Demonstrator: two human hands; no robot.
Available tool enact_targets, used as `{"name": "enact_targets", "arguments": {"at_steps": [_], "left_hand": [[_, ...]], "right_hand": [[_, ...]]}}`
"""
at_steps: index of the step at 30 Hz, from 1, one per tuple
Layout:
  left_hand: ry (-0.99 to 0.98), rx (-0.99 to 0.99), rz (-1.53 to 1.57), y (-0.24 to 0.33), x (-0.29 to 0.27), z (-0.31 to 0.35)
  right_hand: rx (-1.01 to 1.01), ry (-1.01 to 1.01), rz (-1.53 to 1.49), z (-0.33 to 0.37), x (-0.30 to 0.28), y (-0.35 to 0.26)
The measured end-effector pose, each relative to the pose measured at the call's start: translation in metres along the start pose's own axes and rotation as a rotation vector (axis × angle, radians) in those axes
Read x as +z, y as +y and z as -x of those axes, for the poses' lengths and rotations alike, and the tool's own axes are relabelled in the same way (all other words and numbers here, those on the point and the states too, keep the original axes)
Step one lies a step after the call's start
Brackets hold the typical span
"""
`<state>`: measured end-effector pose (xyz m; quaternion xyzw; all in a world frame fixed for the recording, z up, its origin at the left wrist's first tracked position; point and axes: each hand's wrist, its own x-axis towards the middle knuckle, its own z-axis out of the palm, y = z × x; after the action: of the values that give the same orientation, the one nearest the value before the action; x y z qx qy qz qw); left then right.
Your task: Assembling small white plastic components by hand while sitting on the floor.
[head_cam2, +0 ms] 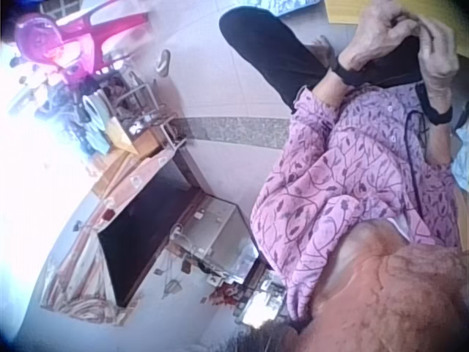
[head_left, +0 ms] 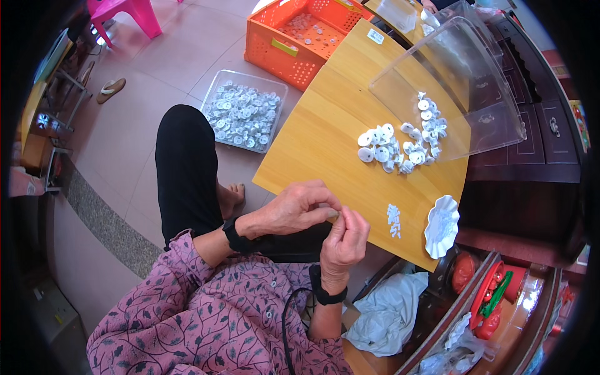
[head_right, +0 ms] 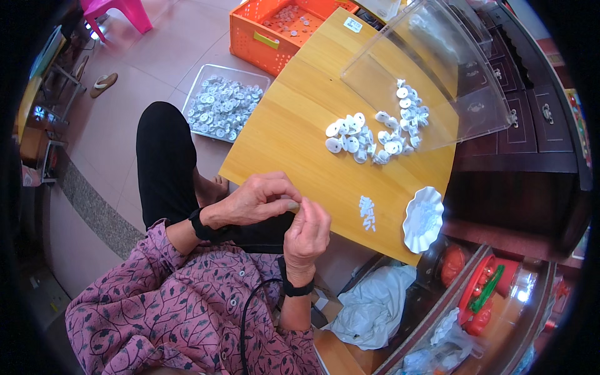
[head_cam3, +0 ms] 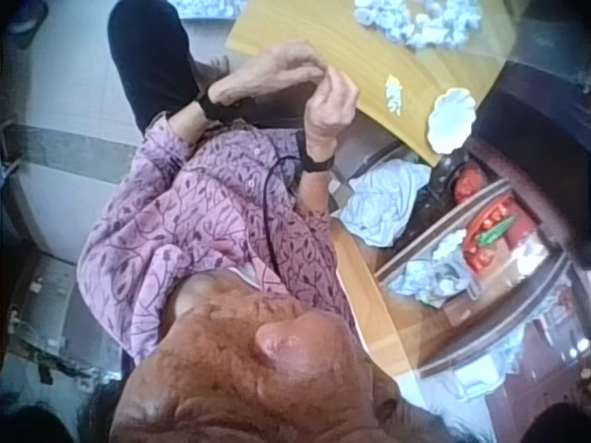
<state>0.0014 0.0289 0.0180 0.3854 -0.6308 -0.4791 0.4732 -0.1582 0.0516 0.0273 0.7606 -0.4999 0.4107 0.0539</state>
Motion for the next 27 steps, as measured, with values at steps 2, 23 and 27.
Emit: {"name": "enact_targets", "arguments": {"at_steps": [2,23,27], "left_hand": [[-0.004,-0.005,0.001,0.000,0.000,0.000],[0.015,0.009,-0.005,-0.002,0.003,0.001],[0.010,-0.006,-0.002,-0.001,0.003,0.002]], "right_hand": [[0.186,0.002,-0.103,0.002,0.001,-0.002],[0.700,-0.004,-0.653,-0.005,-0.004,-0.010],[0.598,-0.007,-0.565,-0.008,-0.005,-0.011]]}}
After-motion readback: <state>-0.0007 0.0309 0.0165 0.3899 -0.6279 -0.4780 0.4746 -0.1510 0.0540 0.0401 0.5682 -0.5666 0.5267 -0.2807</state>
